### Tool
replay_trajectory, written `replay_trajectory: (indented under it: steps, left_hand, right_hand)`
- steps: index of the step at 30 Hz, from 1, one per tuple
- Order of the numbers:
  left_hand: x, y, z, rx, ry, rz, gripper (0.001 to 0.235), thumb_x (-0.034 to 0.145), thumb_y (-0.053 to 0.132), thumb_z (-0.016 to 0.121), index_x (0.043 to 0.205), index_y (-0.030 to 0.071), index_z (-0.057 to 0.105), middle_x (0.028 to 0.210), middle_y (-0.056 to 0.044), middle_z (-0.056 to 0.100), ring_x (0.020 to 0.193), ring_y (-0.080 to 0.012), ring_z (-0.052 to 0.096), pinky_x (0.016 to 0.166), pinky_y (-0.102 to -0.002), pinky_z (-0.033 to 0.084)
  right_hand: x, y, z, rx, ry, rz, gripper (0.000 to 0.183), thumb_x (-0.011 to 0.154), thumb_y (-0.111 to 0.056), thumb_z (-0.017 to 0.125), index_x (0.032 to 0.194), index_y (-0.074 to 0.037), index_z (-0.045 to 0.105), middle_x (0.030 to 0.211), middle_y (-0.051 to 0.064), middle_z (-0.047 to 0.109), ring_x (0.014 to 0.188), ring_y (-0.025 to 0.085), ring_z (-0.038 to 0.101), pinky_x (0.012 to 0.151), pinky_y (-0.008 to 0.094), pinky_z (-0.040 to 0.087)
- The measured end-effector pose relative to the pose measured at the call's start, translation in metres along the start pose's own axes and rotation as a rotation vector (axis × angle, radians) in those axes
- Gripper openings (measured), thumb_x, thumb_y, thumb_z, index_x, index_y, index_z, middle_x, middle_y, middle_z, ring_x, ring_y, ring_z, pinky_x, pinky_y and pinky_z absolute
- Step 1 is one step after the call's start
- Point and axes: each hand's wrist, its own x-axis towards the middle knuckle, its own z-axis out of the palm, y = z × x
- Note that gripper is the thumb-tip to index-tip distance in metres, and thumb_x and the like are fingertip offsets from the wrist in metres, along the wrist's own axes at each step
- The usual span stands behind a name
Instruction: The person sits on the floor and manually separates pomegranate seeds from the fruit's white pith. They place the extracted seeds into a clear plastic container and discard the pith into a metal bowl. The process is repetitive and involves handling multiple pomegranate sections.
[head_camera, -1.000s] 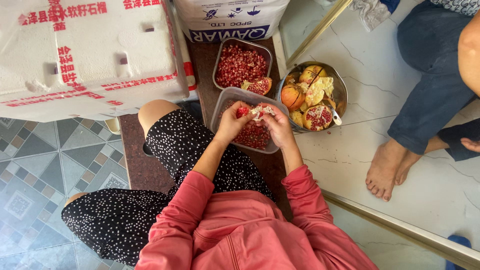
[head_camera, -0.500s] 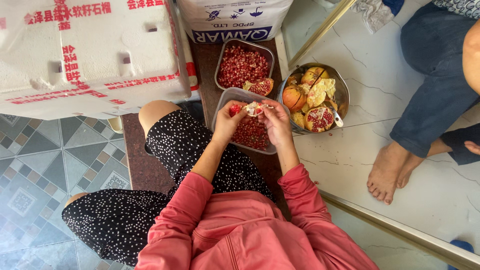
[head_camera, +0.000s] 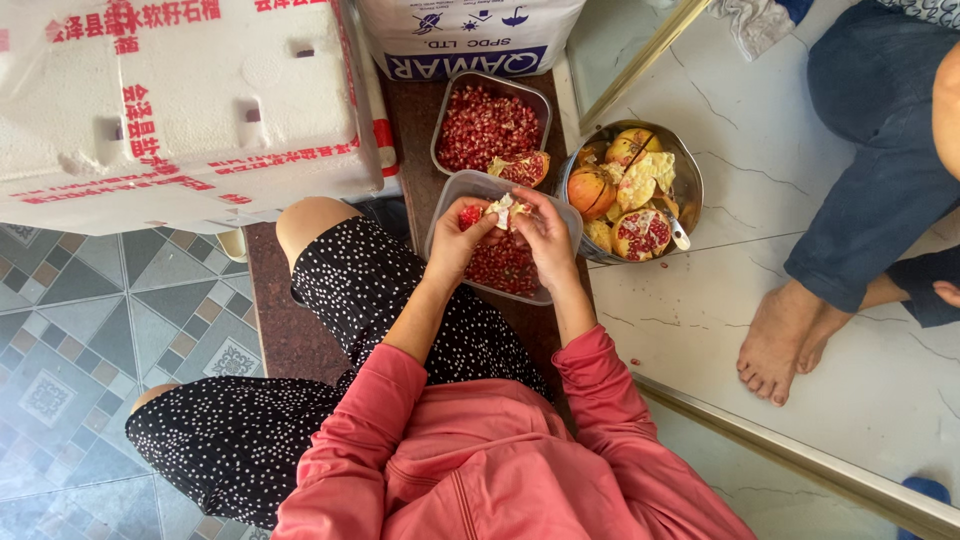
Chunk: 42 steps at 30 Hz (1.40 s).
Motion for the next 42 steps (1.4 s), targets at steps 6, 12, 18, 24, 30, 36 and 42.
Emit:
replay_trajectory:
  steps: [6,12,18,24,30,36,42]
  left_hand:
    - [0.002,-0.002,-0.003,-0.075,-0.036,-0.011,0.019,0.097,0.013,0.073,0.11,0.001,0.067,0.09,-0.006,0.072,0.075,-0.0127,0.069,0.067,-0.026,0.058]
    - [0.001,0.004,-0.002,-0.17,-0.07,-0.146,0.021,0.096,0.014,0.072,0.112,0.002,0.066,0.087,-0.006,0.071,0.071,-0.0139,0.069,0.066,-0.028,0.059]
    - [0.001,-0.001,-0.005,-0.174,-0.115,-0.19,0.022,0.097,0.017,0.07,0.109,0.0,0.066,0.088,-0.008,0.073,0.072,-0.0162,0.071,0.066,-0.029,0.06]
    - [0.004,-0.012,-0.003,0.012,-0.004,-0.085,0.032,0.099,0.027,0.071,0.12,0.003,0.067,0.089,-0.004,0.069,0.072,-0.0087,0.062,0.058,-0.023,0.049]
    - [0.003,-0.017,0.0,0.13,-0.066,0.049,0.038,0.096,0.026,0.075,0.125,0.004,0.063,0.101,0.002,0.072,0.086,-0.0025,0.067,0.073,-0.019,0.056]
    - [0.003,-0.013,-0.007,-0.047,-0.044,-0.068,0.037,0.095,0.02,0.076,0.124,0.001,0.063,0.091,-0.001,0.068,0.063,-0.0062,0.052,0.054,-0.02,0.041]
    - [-0.001,0.0,-0.005,-0.151,-0.094,-0.064,0.041,0.095,0.013,0.074,0.131,-0.001,0.06,0.107,-0.007,0.071,0.084,-0.0114,0.066,0.069,-0.025,0.054]
  right_hand:
    - [0.004,0.011,-0.004,0.156,-0.137,0.072,0.028,0.1,-0.01,0.07,0.126,-0.001,0.065,0.1,0.007,0.073,0.078,0.014,0.066,0.069,0.029,0.055]
    - [0.004,0.021,-0.013,0.454,-0.217,0.113,0.025,0.1,-0.004,0.069,0.125,-0.005,0.065,0.108,0.008,0.074,0.091,0.018,0.069,0.077,0.032,0.055]
    - [-0.002,0.011,-0.015,0.525,-0.35,0.016,0.025,0.096,0.002,0.068,0.119,-0.006,0.069,0.121,0.006,0.066,0.103,0.022,0.07,0.087,0.038,0.06]
    - [-0.003,-0.005,-0.007,-0.194,-0.193,-0.306,0.031,0.089,0.012,0.07,0.117,-0.002,0.07,0.12,0.006,0.061,0.11,0.021,0.064,0.093,0.032,0.057]
    - [-0.014,-0.009,0.013,-0.651,0.033,-0.543,0.027,0.084,0.01,0.077,0.106,0.001,0.064,0.114,0.009,0.063,0.105,0.018,0.066,0.087,0.027,0.055]
    - [-0.009,0.004,0.01,-0.265,-0.011,-0.369,0.027,0.089,0.01,0.074,0.112,-0.002,0.069,0.117,0.006,0.065,0.103,0.014,0.068,0.086,0.026,0.059]
    - [-0.005,0.02,0.009,0.046,0.027,-0.16,0.027,0.094,0.007,0.071,0.119,-0.001,0.069,0.114,0.006,0.071,0.102,0.013,0.069,0.091,0.028,0.059]
